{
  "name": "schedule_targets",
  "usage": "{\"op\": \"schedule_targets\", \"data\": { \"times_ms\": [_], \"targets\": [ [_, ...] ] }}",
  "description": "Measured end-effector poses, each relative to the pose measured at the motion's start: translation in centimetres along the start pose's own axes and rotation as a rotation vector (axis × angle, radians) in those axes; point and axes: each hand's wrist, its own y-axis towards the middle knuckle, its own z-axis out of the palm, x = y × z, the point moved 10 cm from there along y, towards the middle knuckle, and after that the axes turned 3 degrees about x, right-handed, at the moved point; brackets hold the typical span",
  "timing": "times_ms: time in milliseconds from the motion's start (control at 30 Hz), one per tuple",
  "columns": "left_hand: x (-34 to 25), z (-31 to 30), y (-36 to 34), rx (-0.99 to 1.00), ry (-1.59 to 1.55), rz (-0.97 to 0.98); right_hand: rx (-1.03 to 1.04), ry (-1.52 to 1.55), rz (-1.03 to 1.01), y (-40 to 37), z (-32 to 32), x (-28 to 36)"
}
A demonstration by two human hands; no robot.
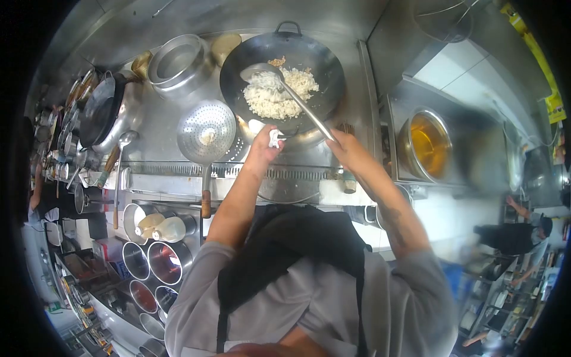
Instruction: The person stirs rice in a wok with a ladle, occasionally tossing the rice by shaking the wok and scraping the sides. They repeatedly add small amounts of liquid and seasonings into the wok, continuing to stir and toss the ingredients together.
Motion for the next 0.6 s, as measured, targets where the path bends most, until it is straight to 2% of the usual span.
{"op": "schedule_targets", "data": {
  "times_ms": [33,100,200,333,367,400,500,533,567,600],
  "targets": [
    [-0.2,0.2,-0.3,-0.006,-0.004,-0.004,0.016,-0.004,0.016,-0.6,-0.2,0.4],
    [-0.2,-0.2,0.4,-0.005,0.018,-0.008,0.115,0.089,0.279,-1.1,0.0,-1.7],
    [0.4,-0.5,1.1,0.035,0.053,-0.056,-0.104,-0.32,0.117,1.7,-2.4,-1.6],
    [0.0,-1.0,2.2,0.103,0.01,0.04,-0.259,-0.456,-0.231,-2.1,-5.0,0.2],
    [-0.2,0.2,-1.1,0.116,-0.026,0.116,-0.154,-0.43,-0.178,-4.1,-5.1,1.6],
    [0.4,1.4,-4.5,0.09,-0.037,0.067,-0.06,-0.404,-0.134,-6.0,-5.8,4.1],
    [2.1,2.7,-10.7,0.06,-0.026,-0.05,0.149,-0.339,0.111,-9.3,-7.6,3.6],
    [1.6,2.7,-11.1,-0.015,-0.062,-0.002,0.183,-0.3,0.176,-9.6,-7.2,3.1],
    [-1.3,3.5,-9.8,0.167,0.342,0.269,0.216,-0.261,0.24,-9.5,-6.7,2.6],
    [-2.9,5.8,-10.8,0.361,0.752,0.536,0.22,-0.297,0.201,-10.1,-6.6,2.6]
  ]
}}
